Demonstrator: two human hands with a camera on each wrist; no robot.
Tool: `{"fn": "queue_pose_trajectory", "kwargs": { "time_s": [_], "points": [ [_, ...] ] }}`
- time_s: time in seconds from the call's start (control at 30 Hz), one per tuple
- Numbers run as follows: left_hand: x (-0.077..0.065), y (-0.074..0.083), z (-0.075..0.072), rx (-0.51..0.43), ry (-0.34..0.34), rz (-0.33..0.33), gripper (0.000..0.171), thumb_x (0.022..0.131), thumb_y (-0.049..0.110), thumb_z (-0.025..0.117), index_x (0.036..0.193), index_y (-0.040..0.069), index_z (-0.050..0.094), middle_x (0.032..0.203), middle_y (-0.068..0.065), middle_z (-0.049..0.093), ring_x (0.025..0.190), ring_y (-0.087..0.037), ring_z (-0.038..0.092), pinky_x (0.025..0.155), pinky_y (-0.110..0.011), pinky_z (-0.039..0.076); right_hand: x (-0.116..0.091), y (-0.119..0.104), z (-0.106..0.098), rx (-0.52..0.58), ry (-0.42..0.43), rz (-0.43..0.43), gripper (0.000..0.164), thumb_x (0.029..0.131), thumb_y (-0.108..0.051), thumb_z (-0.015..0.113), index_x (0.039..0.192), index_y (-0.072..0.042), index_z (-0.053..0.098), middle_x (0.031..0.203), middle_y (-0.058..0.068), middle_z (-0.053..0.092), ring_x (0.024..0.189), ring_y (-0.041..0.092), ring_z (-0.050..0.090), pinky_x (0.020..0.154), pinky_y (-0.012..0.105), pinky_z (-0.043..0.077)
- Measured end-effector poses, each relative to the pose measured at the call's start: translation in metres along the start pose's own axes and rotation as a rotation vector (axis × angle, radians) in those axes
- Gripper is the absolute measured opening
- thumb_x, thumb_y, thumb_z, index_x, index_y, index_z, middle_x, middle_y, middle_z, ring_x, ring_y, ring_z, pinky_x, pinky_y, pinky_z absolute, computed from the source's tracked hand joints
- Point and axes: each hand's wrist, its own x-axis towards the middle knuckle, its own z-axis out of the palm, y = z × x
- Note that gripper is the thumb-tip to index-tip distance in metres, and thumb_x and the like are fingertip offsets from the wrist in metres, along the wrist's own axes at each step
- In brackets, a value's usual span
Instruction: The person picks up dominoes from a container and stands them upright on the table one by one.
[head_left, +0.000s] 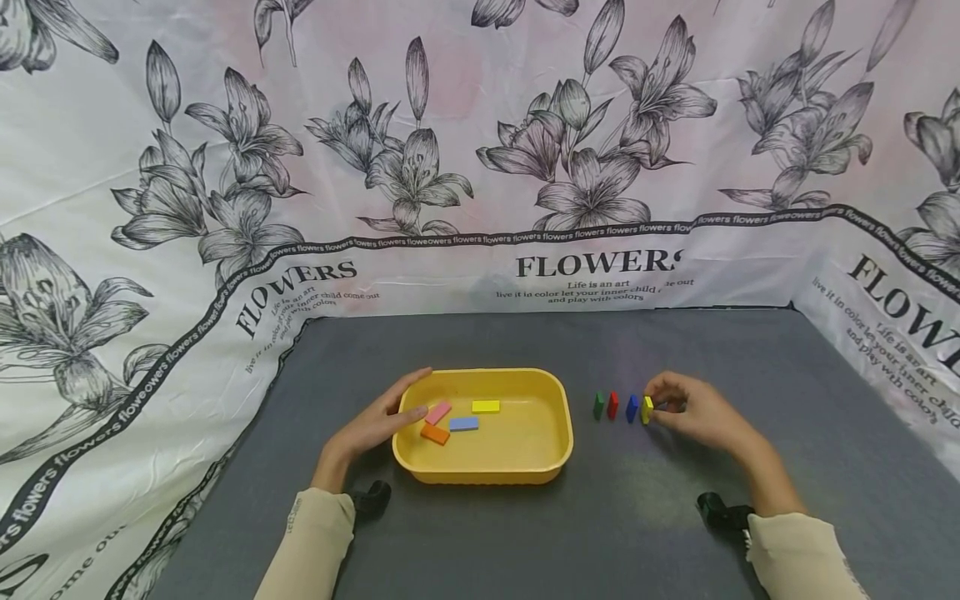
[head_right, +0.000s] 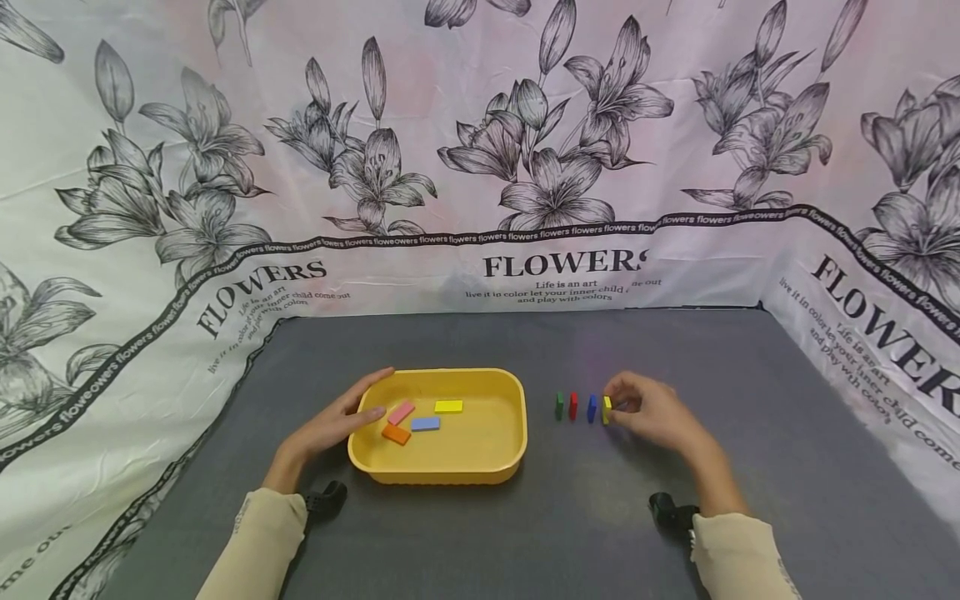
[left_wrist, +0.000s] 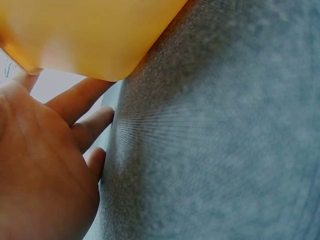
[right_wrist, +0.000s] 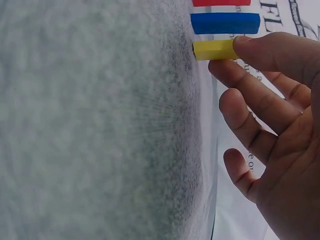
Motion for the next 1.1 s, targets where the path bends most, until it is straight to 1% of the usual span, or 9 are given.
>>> {"fn": "queue_pose_trajectory", "kwargs": {
  "time_s": [0.27, 0.43, 0.53, 0.67, 0.9, 1.1],
  "points": [
    [0.0001, 0.0005, 0.0003, 0.001, 0.001, -0.007, 0.068, 0.101, 0.033, 0.062, 0.159, 0.039, 0.028, 0.17, 0.001, 0.02, 0.155, -0.032, 0.026, 0.123, -0.06, 0.026, -0.0007, -0.0022, 0.0007, 0.005, -0.002, -0.002, 0.024, 0.091, -0.007, 0.074, 0.112, -0.01, 0.064, 0.104, 0.006, 0.074, 0.09, 0.014, 0.066, 0.07, 0.03, 0.053],
    [-0.0001, 0.0012, 0.0005, 0.006, 0.005, -0.015, 0.068, 0.1, 0.035, 0.062, 0.159, 0.04, 0.028, 0.17, 0.002, 0.02, 0.154, -0.032, 0.027, 0.124, -0.061, 0.025, -0.0006, -0.0027, 0.0006, 0.021, -0.001, -0.002, 0.025, 0.09, -0.008, 0.075, 0.112, -0.011, 0.064, 0.103, 0.005, 0.074, 0.088, 0.009, 0.065, 0.069, 0.028, 0.052],
    [0.0002, 0.0011, 0.0006, 0.005, 0.004, -0.016, 0.069, 0.1, 0.036, 0.062, 0.159, 0.04, 0.027, 0.17, 0.001, 0.02, 0.154, -0.033, 0.028, 0.123, -0.061, 0.025, -0.0009, -0.0018, 0.0007, 0.031, -0.003, -0.005, 0.026, 0.09, -0.008, 0.076, 0.112, -0.01, 0.064, 0.102, 0.006, 0.073, 0.085, 0.006, 0.063, 0.065, 0.027, 0.051],
    [0.0006, 0.0011, 0.0004, 0.006, 0.004, -0.015, 0.069, 0.1, 0.036, 0.062, 0.159, 0.04, 0.027, 0.17, 0.001, 0.021, 0.153, -0.033, 0.029, 0.123, -0.061, 0.025, -0.0013, -0.0013, -0.0004, 0.041, -0.015, -0.008, 0.027, 0.09, -0.007, 0.076, 0.114, -0.007, 0.063, 0.104, 0.009, 0.073, 0.081, 0.006, 0.062, 0.062, 0.027, 0.05],
    [0.0007, 0.0008, 0.0004, 0.007, 0.003, -0.01, 0.069, 0.1, 0.035, 0.062, 0.16, 0.039, 0.027, 0.17, 0.001, 0.021, 0.153, -0.033, 0.029, 0.123, -0.06, 0.026, -0.0018, -0.0037, -0.0034, 0.033, -0.016, -0.005, 0.029, 0.089, -0.008, 0.076, 0.115, -0.007, 0.063, 0.107, 0.009, 0.073, 0.083, 0.007, 0.062, 0.064, 0.027, 0.051],
    [0.0019, -0.0001, 0.0007, 0.007, 0.008, -0.026, 0.068, 0.1, 0.036, 0.062, 0.159, 0.039, 0.028, 0.17, 0.001, 0.021, 0.155, -0.032, 0.027, 0.123, -0.061, 0.026, -0.0022, -0.0089, -0.0069, 0.007, -0.005, -0.012, 0.034, 0.09, -0.016, 0.078, 0.119, -0.007, 0.063, 0.111, 0.01, 0.07, 0.081, 0.006, 0.058, 0.063, 0.026, 0.05]
  ]
}}
